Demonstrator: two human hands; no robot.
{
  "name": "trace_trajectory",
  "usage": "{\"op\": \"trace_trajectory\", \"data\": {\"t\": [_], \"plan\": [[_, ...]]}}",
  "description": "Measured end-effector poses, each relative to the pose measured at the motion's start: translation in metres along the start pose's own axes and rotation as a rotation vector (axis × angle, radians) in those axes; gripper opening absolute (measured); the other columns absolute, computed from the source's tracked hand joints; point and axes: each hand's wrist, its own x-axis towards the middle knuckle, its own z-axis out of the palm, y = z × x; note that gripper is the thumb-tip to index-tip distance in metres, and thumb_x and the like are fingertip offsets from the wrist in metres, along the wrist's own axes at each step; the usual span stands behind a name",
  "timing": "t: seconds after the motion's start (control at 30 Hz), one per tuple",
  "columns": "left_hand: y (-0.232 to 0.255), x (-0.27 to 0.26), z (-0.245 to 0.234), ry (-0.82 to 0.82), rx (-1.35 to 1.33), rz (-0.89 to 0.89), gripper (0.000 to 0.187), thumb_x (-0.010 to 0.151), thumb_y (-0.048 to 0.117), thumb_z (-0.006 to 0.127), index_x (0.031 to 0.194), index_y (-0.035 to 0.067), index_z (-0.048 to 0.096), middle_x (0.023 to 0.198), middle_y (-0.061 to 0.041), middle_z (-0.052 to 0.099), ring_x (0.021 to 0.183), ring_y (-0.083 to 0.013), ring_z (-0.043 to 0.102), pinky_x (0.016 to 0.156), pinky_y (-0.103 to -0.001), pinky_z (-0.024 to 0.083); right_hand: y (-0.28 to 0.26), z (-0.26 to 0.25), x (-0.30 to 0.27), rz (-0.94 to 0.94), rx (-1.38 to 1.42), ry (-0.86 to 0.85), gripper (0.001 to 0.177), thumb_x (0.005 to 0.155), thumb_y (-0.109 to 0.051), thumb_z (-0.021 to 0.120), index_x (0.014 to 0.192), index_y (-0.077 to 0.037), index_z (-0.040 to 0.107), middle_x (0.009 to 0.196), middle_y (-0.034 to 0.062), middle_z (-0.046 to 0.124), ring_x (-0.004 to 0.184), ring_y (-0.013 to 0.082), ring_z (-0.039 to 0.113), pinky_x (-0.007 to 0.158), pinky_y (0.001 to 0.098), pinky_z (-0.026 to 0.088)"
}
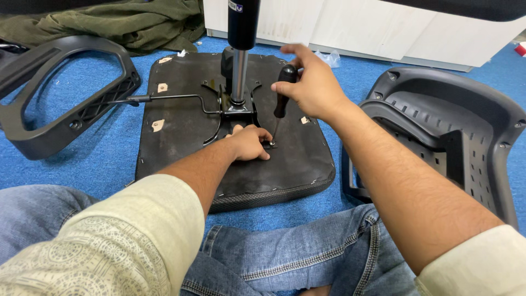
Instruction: The person sits on the floor and uses a screwdriver to remove screws from the underside of an office chair seat. They detach the metal mounting plate and gas lift mechanism from the seat cushion, leaving the components separated.
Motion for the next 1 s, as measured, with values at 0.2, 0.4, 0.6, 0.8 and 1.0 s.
{"op": "trace_trajectory", "data": {"t": [0.2,0.4,0.6,0.8,1.0], "plan": [[0.001,-0.001,-0.001,-0.003,-0.002,-0.02,0.063,0.073,0.039,0.086,0.133,0.034,0.066,0.14,0.01,0.059,0.138,-0.0197,0.041,0.114,-0.045,0.036,0.006,-0.002,0.0,-0.071,-0.083,0.038,0.039,0.08,-0.016,0.074,0.117,-0.007,0.068,0.109,0.0083,0.067,0.099,0.023,0.067,0.09,0.0363,0.054],[0.001,-0.001,0.0,-0.016,0.039,0.006,0.071,0.071,0.041,0.086,0.138,0.039,0.061,0.142,0.01,0.054,0.138,-0.0238,0.038,0.112,-0.049,0.035,0.007,0.004,0.002,-0.043,-0.129,0.107,0.029,0.091,-0.031,0.079,0.11,-0.009,0.077,0.11,0.0137,0.061,0.099,0.0268,0.064,0.09,0.0381,0.054],[-0.001,0.002,0.001,0.013,0.019,0.002,0.066,0.07,0.041,0.087,0.133,0.035,0.067,0.139,0.007,0.059,0.136,-0.0229,0.043,0.113,-0.046,0.038,0.005,0.002,-0.002,-0.023,0.017,0.08,0.062,0.079,-0.025,0.077,0.136,-0.011,0.059,0.111,0.0085,0.071,0.099,0.0225,0.071,0.09,0.0345,0.057],[-0.002,0.002,0.002,0.002,0.004,0.009,0.071,0.069,0.038,0.088,0.135,0.034,0.063,0.137,0.006,0.058,0.135,-0.0237,0.042,0.112,-0.045,0.037,0.007,0.006,-0.002,-0.035,-0.037,0.097,0.041,0.078,-0.017,0.073,0.119,-0.01,0.07,0.111,0.0088,0.067,0.098,0.0237,0.069,0.089,0.0357,0.056],[-0.001,0.006,0.002,0.021,-0.008,0.031,0.072,0.068,0.039,0.087,0.136,0.035,0.064,0.136,0.004,0.059,0.133,-0.0256,0.044,0.112,-0.046,0.037,0.007,0.007,-0.002,-0.025,-0.122,0.159,0.033,0.085,-0.033,0.085,0.108,-0.013,0.075,0.104,0.0121,0.061,0.095,0.0265,0.064,0.088,0.0382,0.053]]}}
